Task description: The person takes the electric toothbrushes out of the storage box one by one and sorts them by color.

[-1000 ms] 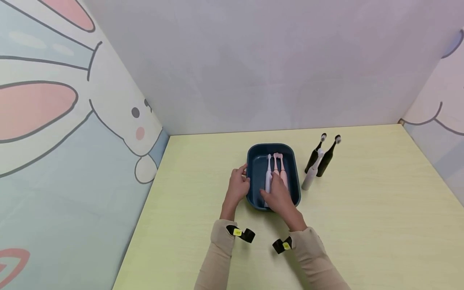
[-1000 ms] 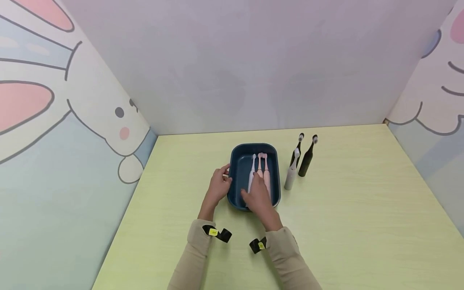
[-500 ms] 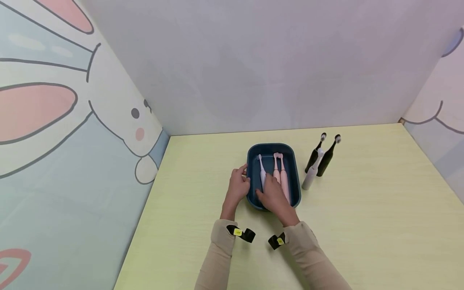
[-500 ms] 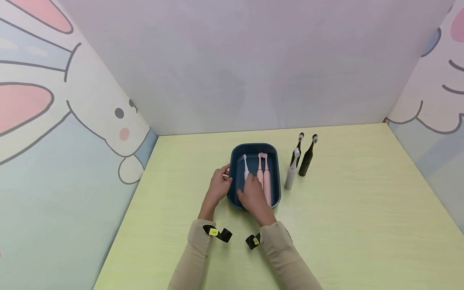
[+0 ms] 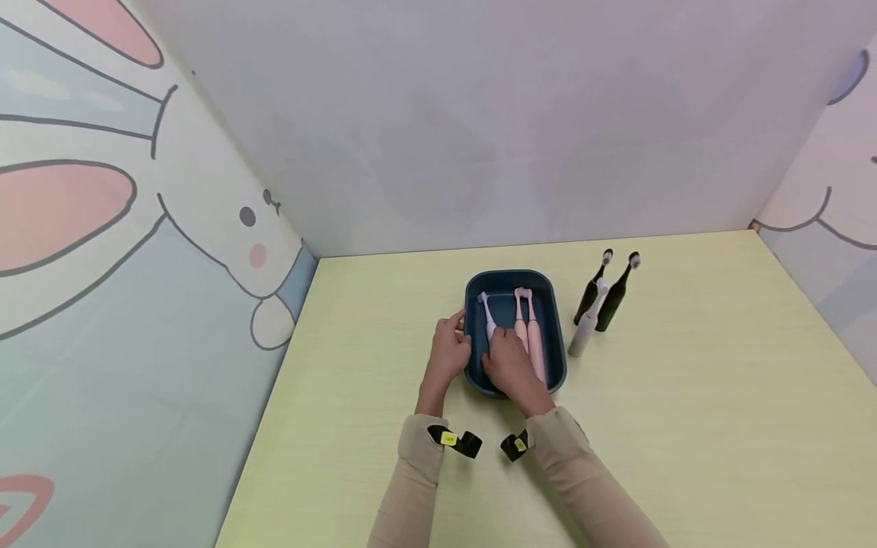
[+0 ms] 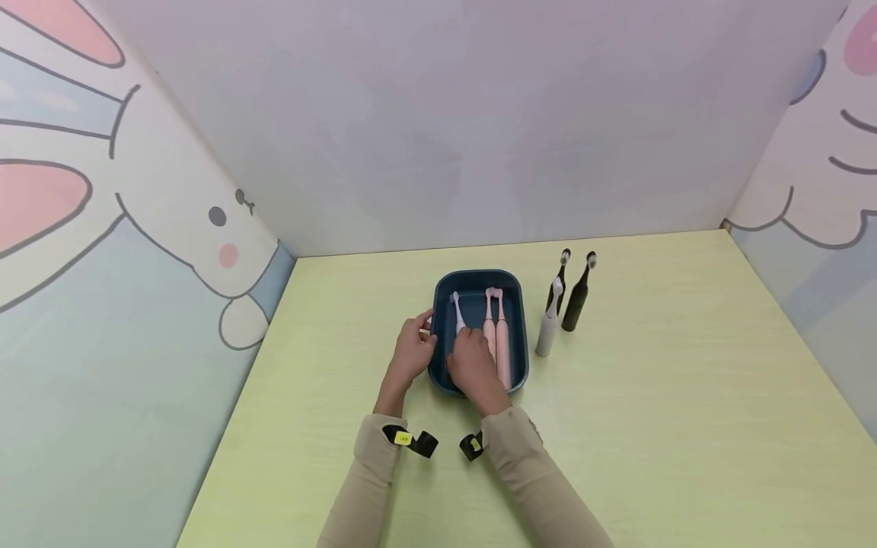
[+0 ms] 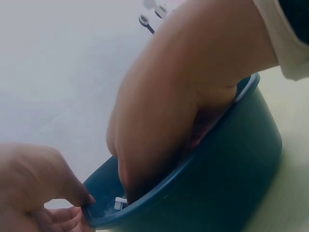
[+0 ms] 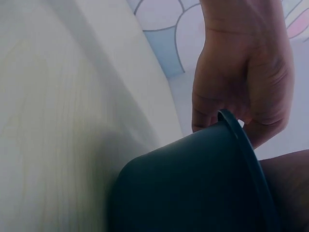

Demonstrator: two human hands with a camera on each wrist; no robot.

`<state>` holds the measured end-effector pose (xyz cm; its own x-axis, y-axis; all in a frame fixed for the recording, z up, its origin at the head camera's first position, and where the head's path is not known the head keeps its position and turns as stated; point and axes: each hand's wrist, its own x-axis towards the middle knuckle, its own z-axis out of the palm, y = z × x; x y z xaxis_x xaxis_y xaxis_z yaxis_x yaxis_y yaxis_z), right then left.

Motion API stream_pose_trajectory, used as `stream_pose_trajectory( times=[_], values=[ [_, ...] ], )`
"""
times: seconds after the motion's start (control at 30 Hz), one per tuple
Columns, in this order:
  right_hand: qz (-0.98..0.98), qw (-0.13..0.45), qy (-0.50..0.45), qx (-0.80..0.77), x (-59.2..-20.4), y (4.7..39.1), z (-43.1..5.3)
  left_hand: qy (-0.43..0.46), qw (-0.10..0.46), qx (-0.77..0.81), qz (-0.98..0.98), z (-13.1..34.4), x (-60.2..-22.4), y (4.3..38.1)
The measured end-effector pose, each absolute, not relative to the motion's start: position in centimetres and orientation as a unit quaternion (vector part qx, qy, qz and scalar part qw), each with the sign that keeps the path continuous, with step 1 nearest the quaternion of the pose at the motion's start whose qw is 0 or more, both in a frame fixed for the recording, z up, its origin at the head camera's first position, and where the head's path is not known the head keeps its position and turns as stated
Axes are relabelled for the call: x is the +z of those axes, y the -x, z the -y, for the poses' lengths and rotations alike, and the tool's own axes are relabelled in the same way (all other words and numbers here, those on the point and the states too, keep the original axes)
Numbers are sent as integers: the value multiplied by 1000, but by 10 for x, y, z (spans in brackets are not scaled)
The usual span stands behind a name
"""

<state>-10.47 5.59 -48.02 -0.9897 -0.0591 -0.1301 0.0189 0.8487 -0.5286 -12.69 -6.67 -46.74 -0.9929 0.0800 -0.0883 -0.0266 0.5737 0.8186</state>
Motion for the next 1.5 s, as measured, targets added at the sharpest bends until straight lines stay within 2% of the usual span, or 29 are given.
stream_pose_trajectory(
  times=[0.37,0.67,1.17,1.5],
  values=[
    [-966,31,31,-253,-479,106,-53,-12,56,468,-882,68,-468,127],
    [-963,59,-8,-262,-480,109,-51,-13,61,471,-880,69,-470,127],
    [-938,72,-41,-336,-476,108,-59,-9,65,472,-879,70,-468,125],
    [-902,20,-35,-430,-469,99,-69,-12,62,468,-881,71,-466,122]
  ],
)
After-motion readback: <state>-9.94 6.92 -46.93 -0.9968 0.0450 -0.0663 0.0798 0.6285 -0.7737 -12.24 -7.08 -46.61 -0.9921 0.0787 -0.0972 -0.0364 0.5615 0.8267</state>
